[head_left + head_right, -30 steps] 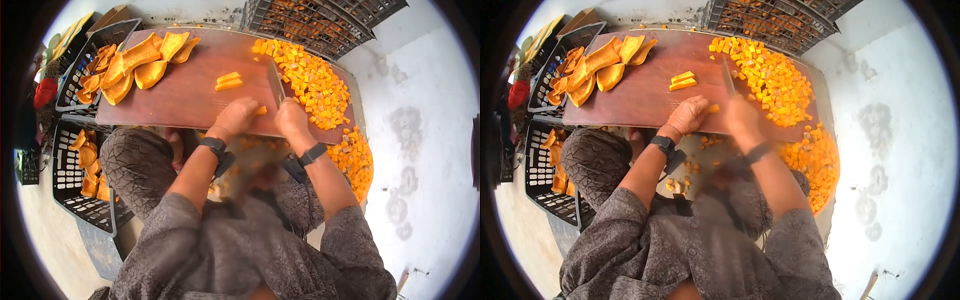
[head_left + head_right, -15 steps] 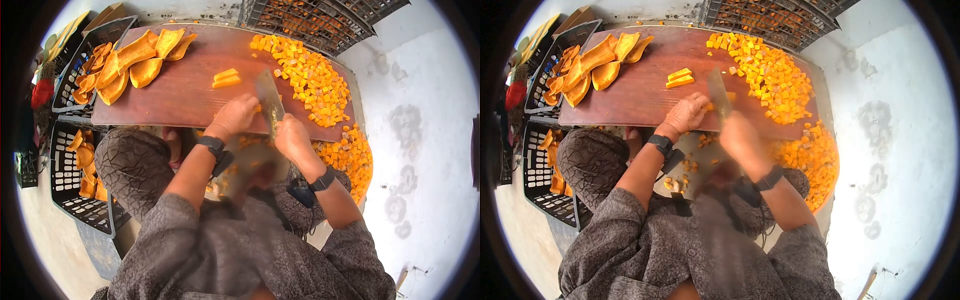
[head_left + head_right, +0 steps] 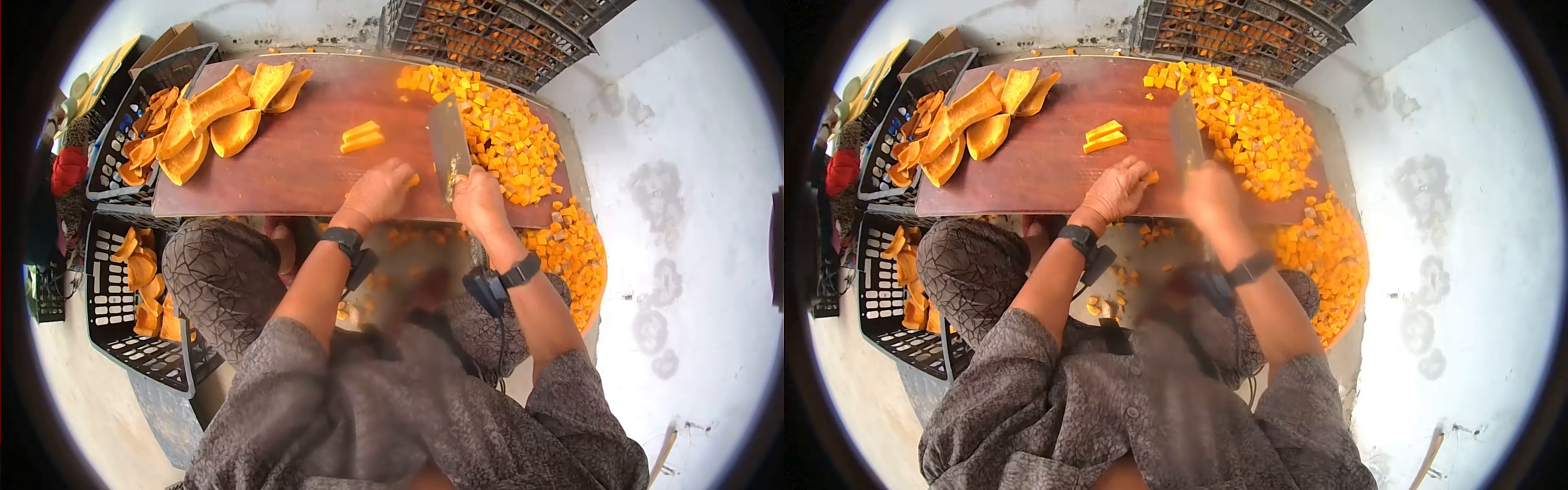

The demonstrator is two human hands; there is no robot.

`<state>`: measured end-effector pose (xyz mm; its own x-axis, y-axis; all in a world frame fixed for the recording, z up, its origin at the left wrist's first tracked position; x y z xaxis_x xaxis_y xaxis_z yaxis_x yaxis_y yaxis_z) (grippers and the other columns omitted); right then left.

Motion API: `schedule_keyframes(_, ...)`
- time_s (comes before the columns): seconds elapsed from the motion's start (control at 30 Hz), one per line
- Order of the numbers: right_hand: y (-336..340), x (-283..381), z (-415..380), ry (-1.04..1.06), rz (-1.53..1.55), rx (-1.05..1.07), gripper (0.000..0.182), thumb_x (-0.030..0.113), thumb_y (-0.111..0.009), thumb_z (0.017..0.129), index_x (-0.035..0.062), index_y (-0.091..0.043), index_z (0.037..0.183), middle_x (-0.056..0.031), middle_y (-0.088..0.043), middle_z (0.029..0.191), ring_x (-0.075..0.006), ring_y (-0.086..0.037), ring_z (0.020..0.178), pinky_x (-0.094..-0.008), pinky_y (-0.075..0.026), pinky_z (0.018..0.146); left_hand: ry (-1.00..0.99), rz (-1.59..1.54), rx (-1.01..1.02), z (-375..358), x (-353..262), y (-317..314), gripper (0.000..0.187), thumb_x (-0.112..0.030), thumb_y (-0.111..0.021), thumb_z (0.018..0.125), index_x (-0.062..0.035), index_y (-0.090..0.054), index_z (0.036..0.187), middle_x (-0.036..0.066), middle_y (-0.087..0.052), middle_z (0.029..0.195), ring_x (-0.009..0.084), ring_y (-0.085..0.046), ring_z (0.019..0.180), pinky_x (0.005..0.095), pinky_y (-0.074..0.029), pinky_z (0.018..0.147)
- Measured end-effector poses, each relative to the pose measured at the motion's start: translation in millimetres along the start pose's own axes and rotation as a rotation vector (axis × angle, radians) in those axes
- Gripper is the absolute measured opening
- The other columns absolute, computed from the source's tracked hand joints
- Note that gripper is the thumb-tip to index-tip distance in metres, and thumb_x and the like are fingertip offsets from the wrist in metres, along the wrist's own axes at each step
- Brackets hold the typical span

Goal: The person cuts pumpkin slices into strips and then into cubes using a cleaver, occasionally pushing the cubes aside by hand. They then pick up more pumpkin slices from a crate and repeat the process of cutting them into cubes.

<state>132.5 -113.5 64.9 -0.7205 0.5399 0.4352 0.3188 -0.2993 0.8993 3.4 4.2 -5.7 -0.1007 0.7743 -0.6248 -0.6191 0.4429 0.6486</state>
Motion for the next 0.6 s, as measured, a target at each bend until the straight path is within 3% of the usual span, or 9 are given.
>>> schedule_keyframes(0.17,-2,21,-32,0.028,0.007,0.125,0.027,0.018,-0.053,0.094,-0.0081,-0.056,0.090,-0.0287,-0.063,0.072,-0.0382,-0.065,0.055,-0.0454,-0.053,0.053,-0.027,-0.037,-0.069,-1,3,1,0.009,-0.004,-0.057,0.081,-0.0061,-0.060,0.089,0.017,-0.060,0.091,0.0403,-0.061,0.085,0.0475,-0.051,0.075)
schedule_keyframes(0.23,-4,30,-40,0.282,-0.055,0.045,0.027,0.018,-0.053,0.094,-0.0085,-0.056,0.091,-0.0295,-0.063,0.073,-0.0408,-0.065,0.059,-0.0469,-0.053,0.056,-0.027,-0.043,-0.055,-2,4,2,0.010,-0.003,-0.057,0.081,-0.0060,-0.058,0.090,0.017,-0.060,0.091,0.0402,-0.060,0.086,0.0463,-0.051,0.075)
schedule_keyframes(0.37,-8,30,-37,0.199,-0.042,0.062,0.025,0.016,-0.053,0.093,-0.0080,-0.056,0.092,-0.0309,-0.063,0.076,-0.0451,-0.065,0.070,-0.0492,-0.052,0.063,-0.029,-0.061,-0.039,-2,5,1,0.011,-0.001,-0.058,0.081,-0.0061,-0.056,0.091,0.016,-0.059,0.092,0.0406,-0.060,0.087,0.0453,-0.050,0.077)
schedule_keyframes(0.43,-16,29,-29,0.009,-0.015,0.244,0.024,0.016,-0.053,0.092,-0.0069,-0.058,0.093,-0.0309,-0.064,0.082,-0.0473,-0.064,0.082,-0.0512,-0.051,0.073,-0.016,-0.052,-0.026,-1,4,0,0.011,-0.002,-0.058,0.081,-0.0062,-0.056,0.091,0.016,-0.059,0.091,0.0408,-0.059,0.088,0.0455,-0.050,0.077)
schedule_keyframes(0.53,-30,24,-11,0.039,-0.121,0.145,0.019,0.012,-0.055,0.084,0.0016,-0.064,0.097,-0.0235,-0.067,0.095,-0.0410,-0.065,0.093,-0.0502,-0.051,0.079,-0.008,-0.039,-0.002,2,2,1,0.011,-0.002,-0.058,0.081,-0.0066,-0.056,0.091,0.017,-0.059,0.092,0.0411,-0.059,0.089,0.0460,-0.050,0.077)
schedule_keyframes(0.6,-32,21,0,0.029,-0.112,0.074,0.021,0.016,-0.055,0.087,0.0003,-0.062,0.098,-0.0255,-0.067,0.092,-0.0428,-0.065,0.091,-0.0509,-0.051,0.078,0.001,-0.028,-0.006,-1,3,0,0.011,-0.003,-0.058,0.081,-0.0068,-0.056,0.091,0.017,-0.059,0.092,0.0412,-0.059,0.089,0.0463,-0.050,0.077)
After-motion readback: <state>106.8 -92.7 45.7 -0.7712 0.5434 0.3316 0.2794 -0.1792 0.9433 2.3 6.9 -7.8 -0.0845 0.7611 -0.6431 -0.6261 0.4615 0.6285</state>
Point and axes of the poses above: each hand's wrist, its own z-axis towards the middle knuckle, its own y-axis out of the back of the hand, x = y × z, the point moved 4 cm from there along z, towards the middle knuckle
